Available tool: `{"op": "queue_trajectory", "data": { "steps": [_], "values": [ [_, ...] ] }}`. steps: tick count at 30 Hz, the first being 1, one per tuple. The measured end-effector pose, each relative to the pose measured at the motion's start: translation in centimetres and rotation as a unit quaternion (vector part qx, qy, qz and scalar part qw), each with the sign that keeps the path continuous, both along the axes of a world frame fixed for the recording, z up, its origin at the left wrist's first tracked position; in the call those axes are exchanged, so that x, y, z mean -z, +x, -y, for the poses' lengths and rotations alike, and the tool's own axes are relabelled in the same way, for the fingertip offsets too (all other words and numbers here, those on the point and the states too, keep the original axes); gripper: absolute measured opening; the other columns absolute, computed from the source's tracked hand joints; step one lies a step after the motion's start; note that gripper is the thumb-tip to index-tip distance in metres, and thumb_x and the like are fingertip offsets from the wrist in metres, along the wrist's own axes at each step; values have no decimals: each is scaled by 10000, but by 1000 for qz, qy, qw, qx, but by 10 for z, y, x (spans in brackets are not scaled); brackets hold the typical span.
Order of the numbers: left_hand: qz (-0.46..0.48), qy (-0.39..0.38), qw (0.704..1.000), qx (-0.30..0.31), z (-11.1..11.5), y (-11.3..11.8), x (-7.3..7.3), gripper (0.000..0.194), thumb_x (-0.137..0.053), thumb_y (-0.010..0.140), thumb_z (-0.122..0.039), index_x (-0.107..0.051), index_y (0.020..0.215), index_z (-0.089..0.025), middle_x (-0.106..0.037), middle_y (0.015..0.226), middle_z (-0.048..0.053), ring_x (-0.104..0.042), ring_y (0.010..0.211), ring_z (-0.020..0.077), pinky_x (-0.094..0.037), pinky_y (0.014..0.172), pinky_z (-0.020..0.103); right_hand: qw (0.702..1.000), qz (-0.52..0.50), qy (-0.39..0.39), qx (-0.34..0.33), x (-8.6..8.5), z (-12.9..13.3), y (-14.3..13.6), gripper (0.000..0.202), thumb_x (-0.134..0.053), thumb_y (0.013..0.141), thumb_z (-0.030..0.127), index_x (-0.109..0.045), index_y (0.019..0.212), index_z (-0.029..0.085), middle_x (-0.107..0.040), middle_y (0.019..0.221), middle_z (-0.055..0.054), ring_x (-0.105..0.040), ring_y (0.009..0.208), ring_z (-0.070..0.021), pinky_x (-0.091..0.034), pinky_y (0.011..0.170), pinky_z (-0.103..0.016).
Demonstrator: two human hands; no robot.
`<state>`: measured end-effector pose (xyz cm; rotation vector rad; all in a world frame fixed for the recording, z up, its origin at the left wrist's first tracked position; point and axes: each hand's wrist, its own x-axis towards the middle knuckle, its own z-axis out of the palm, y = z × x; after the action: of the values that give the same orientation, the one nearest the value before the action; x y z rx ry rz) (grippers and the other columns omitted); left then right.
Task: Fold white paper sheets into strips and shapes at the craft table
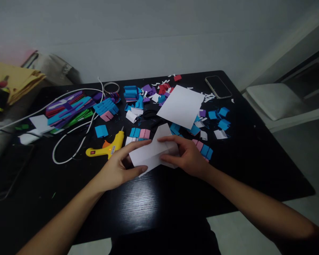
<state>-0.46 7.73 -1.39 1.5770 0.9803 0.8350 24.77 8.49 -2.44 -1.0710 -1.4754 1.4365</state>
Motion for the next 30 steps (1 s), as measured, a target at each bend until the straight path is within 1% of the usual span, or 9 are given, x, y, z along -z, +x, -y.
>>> {"op": "queue_trajectory", "data": {
  "steps": [3, 6, 10, 13, 16, 18, 21, 25, 30],
  "values": [
    [26, 3, 999, -28, -1, 3, 0, 493, -814, 819, -188, -701, 1297, -242, -752, 1051, 68, -706, 762, 156, -587, 616, 233, 1000, 9, -12, 27, -3, 0, -1, 405, -865, 781, 263, -742, 1167, 279, -746, 1193, -39, -714, 1066, -249, -601, 935, -424],
    [19, 13, 998, -64, -1, 6, -1, 341, -806, 834, -183, -747, 1167, -227, -705, 807, -1, -611, 590, 93, -505, 523, 180, 999, 29, -9, 41, -6, 0, -1, 365, -851, 800, 293, -744, 1147, 260, -747, 1171, -50, -714, 1030, -242, -606, 883, -397],
    [-12, 77, 993, -92, 2, 8, -1, 257, -781, 864, -194, -754, 1118, -222, -733, 843, -2, -640, 626, 97, -516, 550, 179, 999, 11, -21, 35, -7, 0, 0, 466, -842, 813, 286, -682, 1250, 267, -739, 1165, -45, -712, 1007, -230, -606, 835, -367],
    [-72, 162, 980, -95, 4, 4, 2, 295, -751, 891, -190, -726, 1184, -214, -782, 981, 29, -721, 782, 138, -572, 674, 212, 999, 8, -25, 20, -5, 1, 0, 605, -836, 810, 246, -611, 1370, 284, -724, 1196, -48, -708, 1011, -234, -606, 830, -372],
    [-121, 247, 957, -94, 5, -1, 7, 326, -713, 912, -176, -699, 1236, -202, -786, 1136, 66, -751, 982, 186, -595, 854, 270, 999, 33, 1, 8, -3, 2, -1, 533, -824, 819, 236, -657, 1322, 285, -716, 1228, -50, -699, 1072, -252, -597, 898, -407],
    [-127, 272, 950, -89, 6, -1, 9, 281, -697, 917, -161, -702, 1196, -194, -793, 1103, 62, -758, 970, 181, -598, 861, 267, 998, 45, 33, 12, -2, 4, -2, 491, -821, 830, 257, -672, 1297, 288, -712, 1254, -52, -691, 1117, -263, -584, 948, -431],
    [-117, 277, 950, -83, 9, 3, 6, 203, -693, 906, -140, -707, 1104, -185, -799, 1002, 48, -760, 864, 159, -603, 779, 235, 990, 71, 119, 31, -2, 6, -3, 473, -795, 853, 257, -664, 1306, 289, -703, 1289, -61, -674, 1168, -274, -565, 988, -447],
    [-93, 228, 966, -83, 15, 12, 1, 229, -685, 891, -133, -685, 1115, -182, -792, 934, 36, -740, 751, 139, -600, 706, 226, 964, 128, 228, 50, -3, 8, -6, 358, -702, 879, 182, -704, 1223, 284, -736, 1164, -66, -689, 1085, -269, -573, 951, -456],
    [-44, 149, 987, -42, 20, 15, 4, 361, -673, 865, -112, -620, 1211, -199, -768, 921, 27, -734, 769, 157, -592, 715, 255, 960, 144, 228, 82, 1, 9, -7, 406, -631, 894, 146, -671, 1276, 277, -744, 1231, -66, -706, 1124, -270, -568, 975, -460]
  ]
}}
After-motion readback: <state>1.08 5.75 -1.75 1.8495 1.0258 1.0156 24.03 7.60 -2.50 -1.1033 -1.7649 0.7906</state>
